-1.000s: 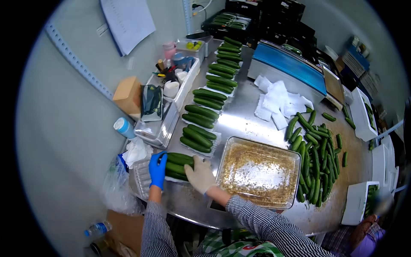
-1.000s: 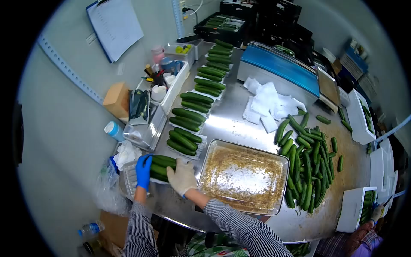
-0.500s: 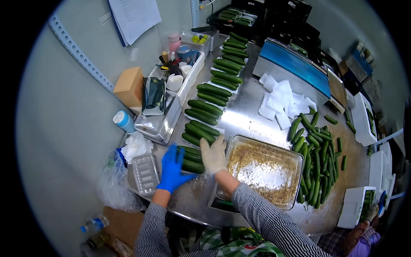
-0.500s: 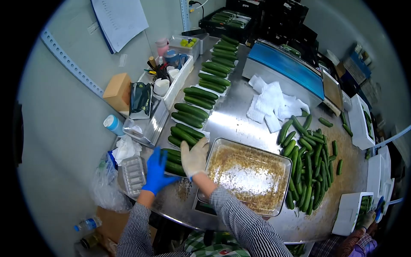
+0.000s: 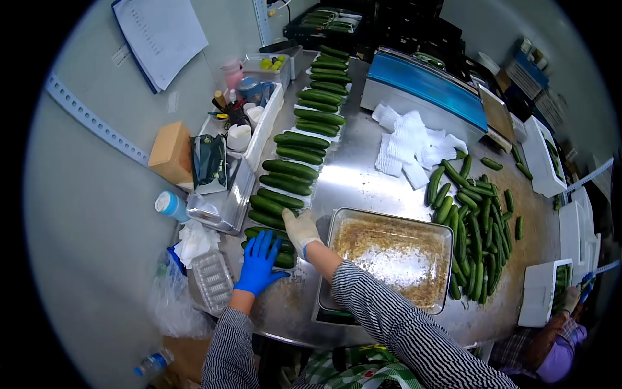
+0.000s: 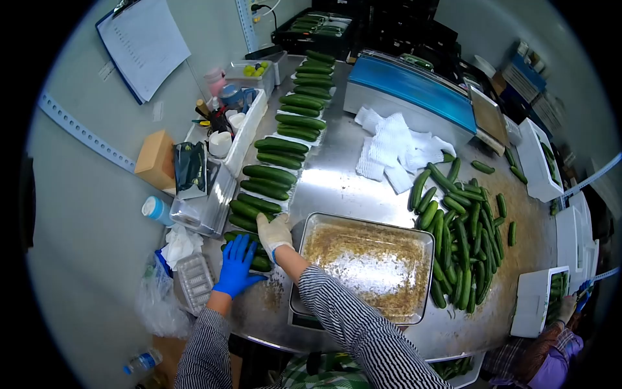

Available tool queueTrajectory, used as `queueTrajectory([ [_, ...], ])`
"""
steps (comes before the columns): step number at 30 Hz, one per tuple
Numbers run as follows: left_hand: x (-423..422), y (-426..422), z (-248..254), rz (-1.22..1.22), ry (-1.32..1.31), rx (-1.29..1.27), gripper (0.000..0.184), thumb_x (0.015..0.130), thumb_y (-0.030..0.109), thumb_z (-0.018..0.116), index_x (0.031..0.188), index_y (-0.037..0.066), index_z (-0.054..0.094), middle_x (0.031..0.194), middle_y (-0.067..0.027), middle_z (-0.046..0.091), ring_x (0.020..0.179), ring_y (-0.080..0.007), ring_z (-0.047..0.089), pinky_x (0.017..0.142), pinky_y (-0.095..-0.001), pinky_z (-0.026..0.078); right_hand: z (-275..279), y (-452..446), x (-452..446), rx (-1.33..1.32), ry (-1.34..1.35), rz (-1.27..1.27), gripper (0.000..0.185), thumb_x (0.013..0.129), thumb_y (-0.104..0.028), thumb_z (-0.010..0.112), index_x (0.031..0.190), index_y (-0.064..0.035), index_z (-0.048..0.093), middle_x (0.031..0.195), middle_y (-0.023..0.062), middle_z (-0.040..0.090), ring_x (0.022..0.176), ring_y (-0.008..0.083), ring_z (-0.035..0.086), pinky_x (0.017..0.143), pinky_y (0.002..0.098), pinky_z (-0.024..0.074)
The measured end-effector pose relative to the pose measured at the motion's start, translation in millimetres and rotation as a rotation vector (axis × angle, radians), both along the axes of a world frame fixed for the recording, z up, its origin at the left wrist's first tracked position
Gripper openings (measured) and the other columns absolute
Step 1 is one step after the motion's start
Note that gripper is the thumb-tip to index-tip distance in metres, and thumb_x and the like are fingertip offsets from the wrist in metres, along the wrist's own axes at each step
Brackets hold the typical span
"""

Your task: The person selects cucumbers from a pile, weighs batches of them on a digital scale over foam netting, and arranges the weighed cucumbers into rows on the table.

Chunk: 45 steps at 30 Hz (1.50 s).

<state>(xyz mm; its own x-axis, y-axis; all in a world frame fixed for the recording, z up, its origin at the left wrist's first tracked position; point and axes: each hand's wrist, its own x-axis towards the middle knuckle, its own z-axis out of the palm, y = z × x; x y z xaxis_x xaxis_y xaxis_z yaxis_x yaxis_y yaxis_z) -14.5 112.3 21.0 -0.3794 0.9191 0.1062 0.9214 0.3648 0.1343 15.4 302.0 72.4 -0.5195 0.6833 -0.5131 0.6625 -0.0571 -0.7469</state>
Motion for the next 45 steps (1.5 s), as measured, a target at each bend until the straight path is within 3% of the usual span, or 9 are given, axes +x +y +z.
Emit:
queueTrajectory([
  [8,1,0,3,0.011,-0.015,0.009,0.099,0.071,0.062,0.072,0.148,0.010,0.039,0.156,-0.0194,0.029,0.146,-0.0369,0.023,0.117,-0.0520,0.017,5,67,-23,0.277,-0.003,0.069,0.044,0.081,-0.024,0.063,0.114,0.0044,0.057,0.119,0.0316,0.059,0.112,0.0457,0.059,0.099,0.0468,0.0467],
  [22,0,0,8,0.011,-0.053,0.017,0.099,0.069,0.056,0.076,0.149,0.013,0.038,0.156,-0.0185,0.030,0.144,-0.0371,0.027,0.117,-0.0509,0.018,23,80,-16,0.353,0.156,0.234,0.046,0.079,-0.029,0.072,0.113,-0.0001,0.064,0.108,0.0232,0.068,0.101,0.0399,0.066,0.091,0.0427,0.0511],
  [31,8,1,32,0.043,-0.167,0.061,0.108,0.068,0.055,0.080,0.151,0.005,0.031,0.156,-0.0224,0.028,0.142,-0.0406,0.028,0.116,-0.0536,0.018,105,81,98,0.017,0.632,0.147,0.046,0.085,-0.006,0.070,0.126,0.0079,0.053,0.100,0.0115,0.066,0.078,0.0103,0.060,0.069,0.0240,0.0526],
  [32,16,6,45,0.121,-0.144,0.157,0.106,0.072,0.057,0.077,0.150,0.003,0.031,0.154,-0.0211,0.030,0.139,-0.0361,0.035,0.113,-0.0491,0.028,119,79,114,-0.035,0.658,0.142,0.046,0.085,-0.005,0.069,0.126,0.0076,0.053,0.100,0.0113,0.066,0.078,0.0100,0.060,0.069,0.0240,0.0526],
  [35,40,34,79,0.317,-0.988,0.812,0.100,0.079,0.050,0.076,0.152,0.002,0.028,0.153,-0.0168,0.031,0.131,-0.0283,0.045,0.104,-0.0411,0.043,145,76,160,-0.062,0.623,0.177,0.046,0.085,-0.003,0.069,0.128,0.0049,0.054,0.104,0.0093,0.066,0.079,0.0094,0.060,0.070,0.0236,0.0528],
  [36,49,55,101,0.290,-1.161,1.149,0.077,0.091,0.039,0.068,0.149,0.001,0.034,0.138,-0.0132,0.050,0.115,-0.0194,0.056,0.092,-0.0318,0.051,149,74,173,-0.057,0.625,0.194,0.047,0.085,-0.003,0.068,0.128,0.0044,0.054,0.104,0.0088,0.066,0.080,0.0094,0.061,0.070,0.0236,0.0530],
  [39,83,64,148,0.238,-1.415,0.935,0.042,0.101,0.024,0.051,0.137,0.001,0.050,0.117,-0.0124,0.064,0.095,-0.0170,0.065,0.072,-0.0285,0.056,155,68,206,-0.123,0.695,0.206,0.050,0.089,-0.003,0.063,0.136,0.0021,0.047,0.105,0.0090,0.065,0.085,0.0128,0.064,0.073,0.0263,0.0548],
  [41,117,77,154,0.382,-1.376,0.868,0.039,0.104,0.031,0.047,0.108,-0.001,0.067,0.086,-0.0096,0.069,0.065,-0.0148,0.064,0.056,-0.0262,0.049,157,63,228,-0.303,0.818,0.099,0.052,0.091,-0.004,0.060,0.140,0.0015,0.044,0.106,0.0109,0.065,0.087,0.0150,0.064,0.075,0.0281,0.0554],
  [45,186,90,172,0.580,-1.622,0.711,0.031,0.103,0.026,0.048,0.102,0.000,0.065,0.078,-0.0076,0.066,0.053,-0.0138,0.058,0.048,-0.0252,0.046,153,65,276,-0.396,0.883,0.054,0.062,0.092,-0.010,0.061,0.147,0.0010,0.035,0.131,0.0175,0.057,0.087,0.0174,0.064,0.074,0.0284,0.0530],
])
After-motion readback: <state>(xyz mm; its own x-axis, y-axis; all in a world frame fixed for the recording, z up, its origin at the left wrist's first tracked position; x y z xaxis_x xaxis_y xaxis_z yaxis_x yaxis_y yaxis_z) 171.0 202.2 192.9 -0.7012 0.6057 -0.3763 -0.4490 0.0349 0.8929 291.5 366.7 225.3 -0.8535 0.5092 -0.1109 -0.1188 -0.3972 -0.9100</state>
